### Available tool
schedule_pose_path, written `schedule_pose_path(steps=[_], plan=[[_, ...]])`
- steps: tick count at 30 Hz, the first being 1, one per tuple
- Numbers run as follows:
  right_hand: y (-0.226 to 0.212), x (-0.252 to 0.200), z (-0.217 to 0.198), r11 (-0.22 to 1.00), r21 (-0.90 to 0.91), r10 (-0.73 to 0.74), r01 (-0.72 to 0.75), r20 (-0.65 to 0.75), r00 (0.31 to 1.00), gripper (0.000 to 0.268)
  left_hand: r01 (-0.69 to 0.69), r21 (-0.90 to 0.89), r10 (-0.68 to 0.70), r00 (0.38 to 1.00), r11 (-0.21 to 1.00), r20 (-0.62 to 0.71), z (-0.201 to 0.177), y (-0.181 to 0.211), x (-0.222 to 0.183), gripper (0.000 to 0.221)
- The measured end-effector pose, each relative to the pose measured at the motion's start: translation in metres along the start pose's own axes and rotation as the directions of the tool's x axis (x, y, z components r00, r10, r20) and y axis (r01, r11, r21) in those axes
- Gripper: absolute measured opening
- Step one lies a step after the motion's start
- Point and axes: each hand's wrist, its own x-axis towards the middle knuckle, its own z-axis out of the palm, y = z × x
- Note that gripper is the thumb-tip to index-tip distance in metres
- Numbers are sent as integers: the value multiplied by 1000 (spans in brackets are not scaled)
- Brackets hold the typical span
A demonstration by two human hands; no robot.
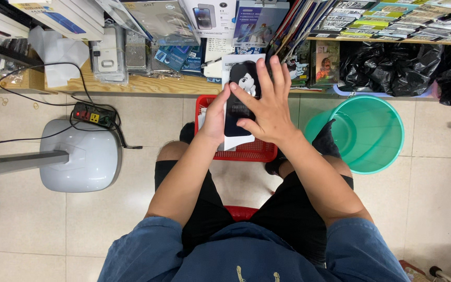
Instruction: The person sorts and packages phone screen protectors by removing them from a red basket and placing them into white protective sleeves.
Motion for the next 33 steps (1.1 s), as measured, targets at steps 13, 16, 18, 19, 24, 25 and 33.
schedule_pose_path(steps=[13, 16, 18, 19, 24, 25, 33], plan=[[-28, -7, 25, 956, 65, -287, 285, 36, 957, 67, 23, -157, -7, 995, 987, 99, -8, 49, 1, 70], [-28, -6, 24, 943, 86, -325, 322, 28, 945, 65, 5, -110, 13, 987, 994, 159, -13, 52, 3, 71], [-29, -3, 20, 934, 112, -341, 339, -3, 940, 63, 15, -144, 11, 985, 989, 174, -18, 54, 3, 73], [-26, -2, 20, 933, 116, -342, 340, -3, 940, 63, 11, -144, 14, 985, 990, 171, -16, 57, 2, 73], [-12, -2, 13, 929, 168, -324, 330, -63, 944, 59, -17, -163, 43, 986, 986, 160, -12, 61, 0, 71], [-10, -1, 12, 928, 172, -324, 330, -63, 944, 59, -18, -163, 44, 987, 986, 156, -12, 61, 1, 71], [3, 1, -2, 933, 235, -255, 273, -104, 961, 62, 13, -140, 6, 990, 990, 140, -9, 54, -1, 74]])
